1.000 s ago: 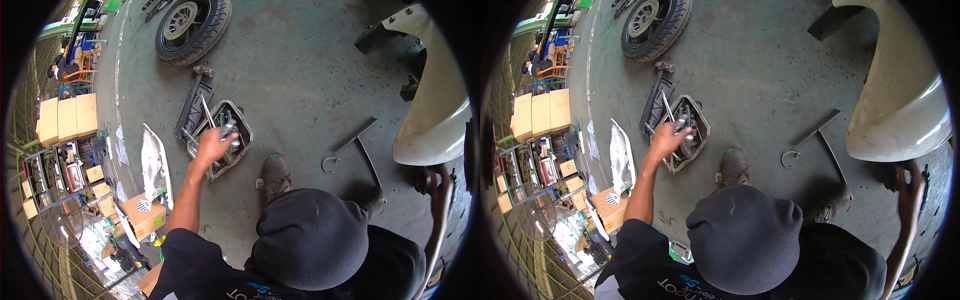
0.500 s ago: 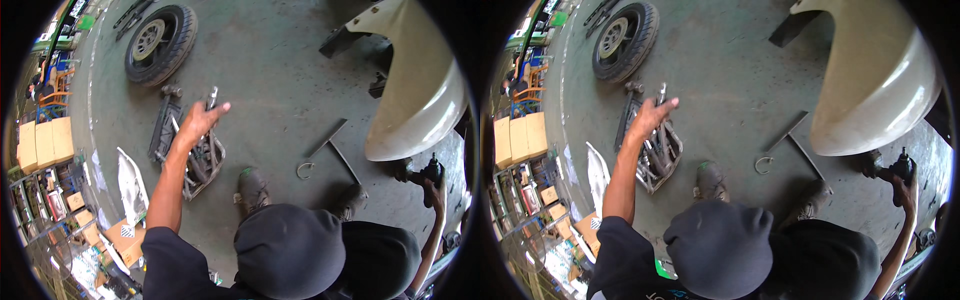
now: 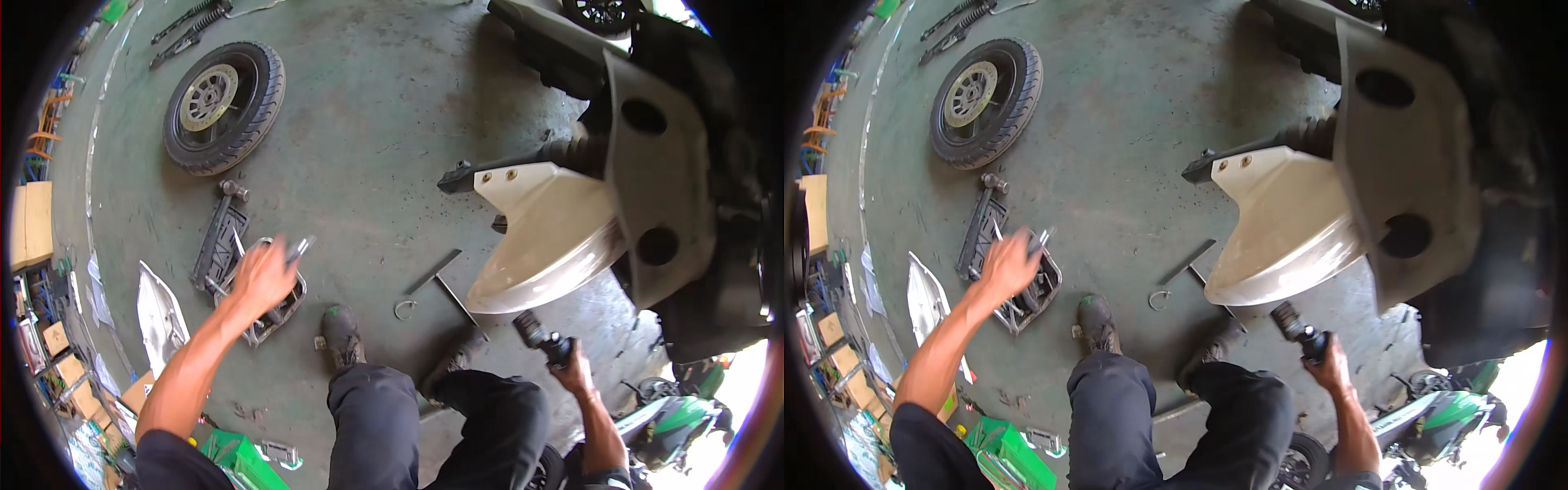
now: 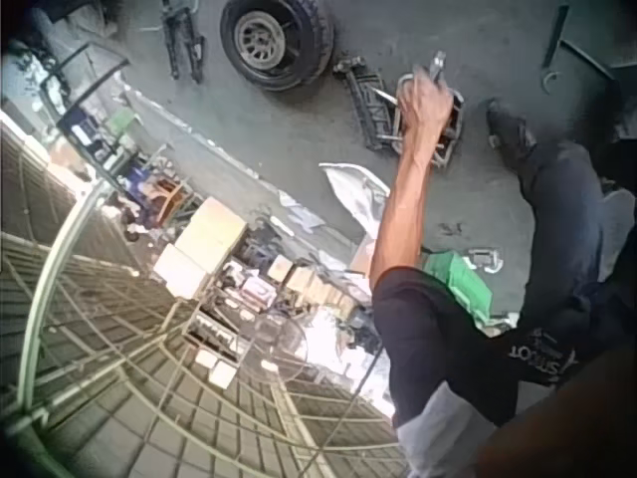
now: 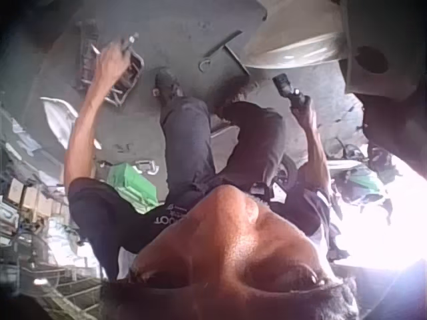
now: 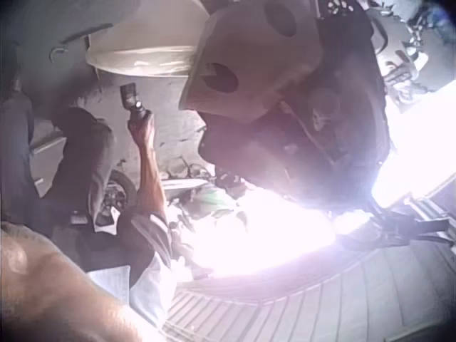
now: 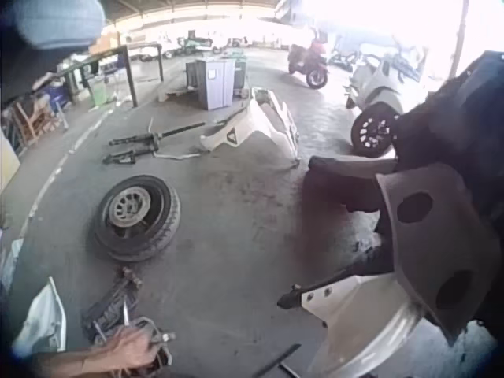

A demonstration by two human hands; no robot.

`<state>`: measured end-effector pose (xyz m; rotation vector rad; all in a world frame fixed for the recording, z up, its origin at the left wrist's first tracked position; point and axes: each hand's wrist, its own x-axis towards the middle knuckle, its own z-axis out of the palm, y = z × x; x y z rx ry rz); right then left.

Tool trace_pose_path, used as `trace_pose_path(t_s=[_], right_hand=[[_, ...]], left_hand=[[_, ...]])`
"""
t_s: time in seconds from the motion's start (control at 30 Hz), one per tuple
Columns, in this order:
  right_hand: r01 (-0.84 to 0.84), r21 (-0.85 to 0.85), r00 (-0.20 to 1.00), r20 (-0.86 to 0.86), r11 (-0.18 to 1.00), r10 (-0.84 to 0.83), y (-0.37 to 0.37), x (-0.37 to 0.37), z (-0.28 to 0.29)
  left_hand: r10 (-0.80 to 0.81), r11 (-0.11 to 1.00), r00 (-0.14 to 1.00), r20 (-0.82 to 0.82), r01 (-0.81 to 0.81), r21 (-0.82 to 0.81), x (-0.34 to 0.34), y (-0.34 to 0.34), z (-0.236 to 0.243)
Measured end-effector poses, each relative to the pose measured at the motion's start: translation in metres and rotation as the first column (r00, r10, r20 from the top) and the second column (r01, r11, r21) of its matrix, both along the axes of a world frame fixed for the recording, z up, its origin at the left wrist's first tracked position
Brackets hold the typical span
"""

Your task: The person disassembles the front section of a scooter, using an impact driver and pliers to remove bolts and internal components, then picks up and handles the seat before moving to the rear to work on further internal parts.

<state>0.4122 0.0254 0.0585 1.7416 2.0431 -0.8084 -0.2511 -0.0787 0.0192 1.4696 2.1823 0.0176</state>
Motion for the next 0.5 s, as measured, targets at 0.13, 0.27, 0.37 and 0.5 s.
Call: trace_pose_path(t_s=[0.13, 0.27, 0.37, 0.5], right_hand=[[-0.033, -0.196, 0.989, 0.135, 0.98, 0.061, -0.031, -0.043, 0.087], [0.005, -0.358, 0.983, 0.173, 0.934, 0.061, -0.047, -0.099, 0.198], [0.078, -0.406, 0.977, 0.215, 0.911, 0.012, -0.046, -0.148, 0.281], [-0.082, -0.268, 0.996, 0.022, 0.96, 0.092, -0.021, -0.224, 0.356]], left_hand=[[0.074, 0.967, 0.995, -0.067, -0.088, -0.238, -0.044, -0.177, 0.074], [0.368, 0.777, 0.915, -0.163, -0.399, -0.488, -0.055, -0.359, 0.182], [0.496, 0.554, 0.825, -0.269, -0.54, -0.634, -0.048, -0.458, 0.247], [0.831, 0.388, 0.552, -0.06, -0.655, -0.648, -0.031, -0.524, 0.294]])
